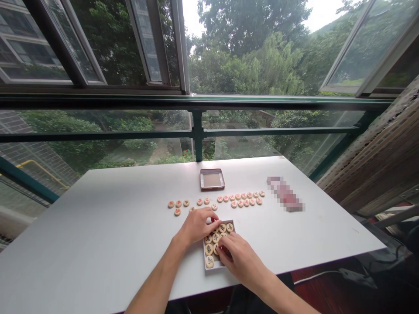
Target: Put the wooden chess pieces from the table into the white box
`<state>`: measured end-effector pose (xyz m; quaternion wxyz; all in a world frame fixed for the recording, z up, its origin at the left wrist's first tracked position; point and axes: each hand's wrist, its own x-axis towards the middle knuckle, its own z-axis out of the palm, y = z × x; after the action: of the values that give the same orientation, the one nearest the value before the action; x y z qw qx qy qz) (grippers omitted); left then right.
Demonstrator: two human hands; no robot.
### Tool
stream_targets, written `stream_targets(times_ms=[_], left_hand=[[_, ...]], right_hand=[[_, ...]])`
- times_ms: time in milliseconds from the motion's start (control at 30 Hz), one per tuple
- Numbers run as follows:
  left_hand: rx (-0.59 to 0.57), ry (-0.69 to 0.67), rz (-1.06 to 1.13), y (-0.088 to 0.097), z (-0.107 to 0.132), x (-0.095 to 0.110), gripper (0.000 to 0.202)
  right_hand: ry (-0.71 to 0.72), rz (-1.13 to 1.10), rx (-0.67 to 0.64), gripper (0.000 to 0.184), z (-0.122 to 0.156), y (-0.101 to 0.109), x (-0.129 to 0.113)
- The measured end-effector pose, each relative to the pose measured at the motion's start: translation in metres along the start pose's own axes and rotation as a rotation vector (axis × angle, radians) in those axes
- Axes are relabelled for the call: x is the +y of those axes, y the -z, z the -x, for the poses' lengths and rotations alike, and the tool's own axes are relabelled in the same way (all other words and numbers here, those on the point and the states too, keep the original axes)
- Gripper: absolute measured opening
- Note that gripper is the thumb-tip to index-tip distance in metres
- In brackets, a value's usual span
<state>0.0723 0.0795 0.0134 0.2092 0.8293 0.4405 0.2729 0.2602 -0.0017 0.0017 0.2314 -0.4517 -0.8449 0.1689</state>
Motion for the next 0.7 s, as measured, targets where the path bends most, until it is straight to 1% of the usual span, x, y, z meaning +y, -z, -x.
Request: stream_targets(times_ms=[200,333,500,700], left_hand=[[-0.001,0.003,-0.003,0.001,0.000,0.001,0.018],[-0.004,0.005,-0.005,0.001,0.001,0.002,0.017],[-0.004,0.011,-0.016,0.000,0.000,0.001,0.018],[0.004,0.012,-0.010,0.001,0.001,0.001,0.018]], right_hand=[[0.000,-0.015,-0.013,0.013,0.002,0.009,-0.005],[0.001,-0.027,0.023,0.010,0.003,0.017,-0.001],[-0.003,-0.005,0.035,0.014,0.003,0.021,0.004],[-0.006,0.050,0.009,0.026,0.001,0.018,0.002]])
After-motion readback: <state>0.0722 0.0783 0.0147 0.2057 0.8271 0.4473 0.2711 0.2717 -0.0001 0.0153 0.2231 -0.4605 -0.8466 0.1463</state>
